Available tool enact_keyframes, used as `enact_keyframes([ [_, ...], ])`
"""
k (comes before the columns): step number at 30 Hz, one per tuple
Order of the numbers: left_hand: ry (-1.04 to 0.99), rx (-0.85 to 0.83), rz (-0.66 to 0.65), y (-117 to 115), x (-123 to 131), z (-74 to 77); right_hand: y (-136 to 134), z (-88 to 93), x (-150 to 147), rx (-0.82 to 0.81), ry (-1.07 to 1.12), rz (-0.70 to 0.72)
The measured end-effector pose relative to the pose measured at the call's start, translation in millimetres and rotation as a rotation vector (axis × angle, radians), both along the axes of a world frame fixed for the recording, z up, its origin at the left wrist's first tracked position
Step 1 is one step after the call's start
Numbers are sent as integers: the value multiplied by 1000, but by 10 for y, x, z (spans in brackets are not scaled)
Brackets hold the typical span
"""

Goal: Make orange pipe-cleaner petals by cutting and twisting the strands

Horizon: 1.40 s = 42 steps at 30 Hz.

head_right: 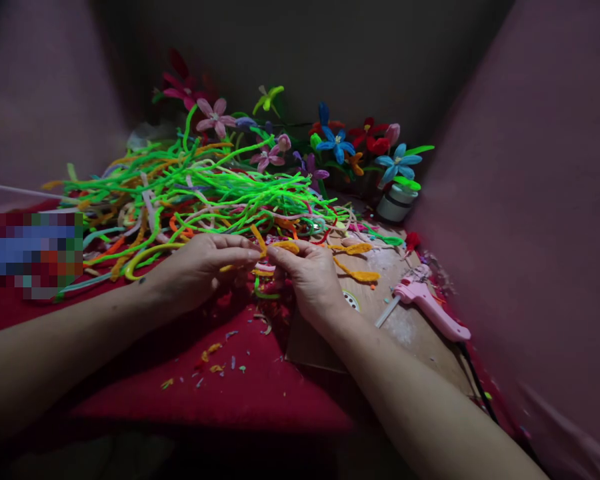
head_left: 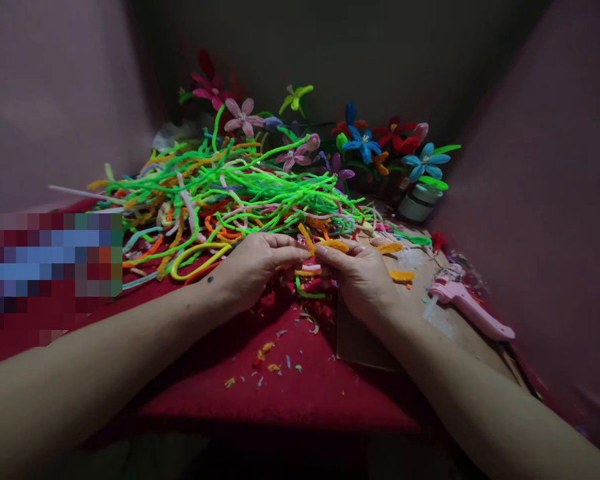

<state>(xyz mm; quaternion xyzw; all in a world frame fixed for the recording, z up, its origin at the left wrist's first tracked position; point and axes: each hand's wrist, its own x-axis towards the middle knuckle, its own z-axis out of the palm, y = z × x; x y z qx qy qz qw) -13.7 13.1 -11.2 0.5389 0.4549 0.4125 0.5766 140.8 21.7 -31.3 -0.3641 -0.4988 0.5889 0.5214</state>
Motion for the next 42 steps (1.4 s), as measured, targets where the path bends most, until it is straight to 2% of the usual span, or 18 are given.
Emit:
enact_keyframes([
  [9, -13, -19, 31, 2, -4, -18, -9, 36, 4, -60, -78, 39],
  [14, 80, 12, -44, -13, -19, 12, -44, 82, 1, -65, -95, 34],
  [17, 47, 55, -64, -18, -17, 23, -66, 107, -13, -70, -103, 29],
  [20, 3, 8, -45, -7, -13, 5, -65, 109, -10, 6, -104, -57],
  [25, -126, -100, -138, 28, -21, -48, -43, 107, 25, 117, -201, -106],
  [30, -21, -78, -63, 4, -6, -47, -80, 116, 28, 270, -372, -105],
  [37, 144, -57, -13, -56, 46, -47, -134, 40, 2, 591, -597, -289],
  [39, 147, -49, -29, -54, 33, -35, -130, 47, 0, 556, -586, -301],
  [42, 107, -14, -46, -39, -2, -15, -103, 80, 12, 422, -524, -306],
])
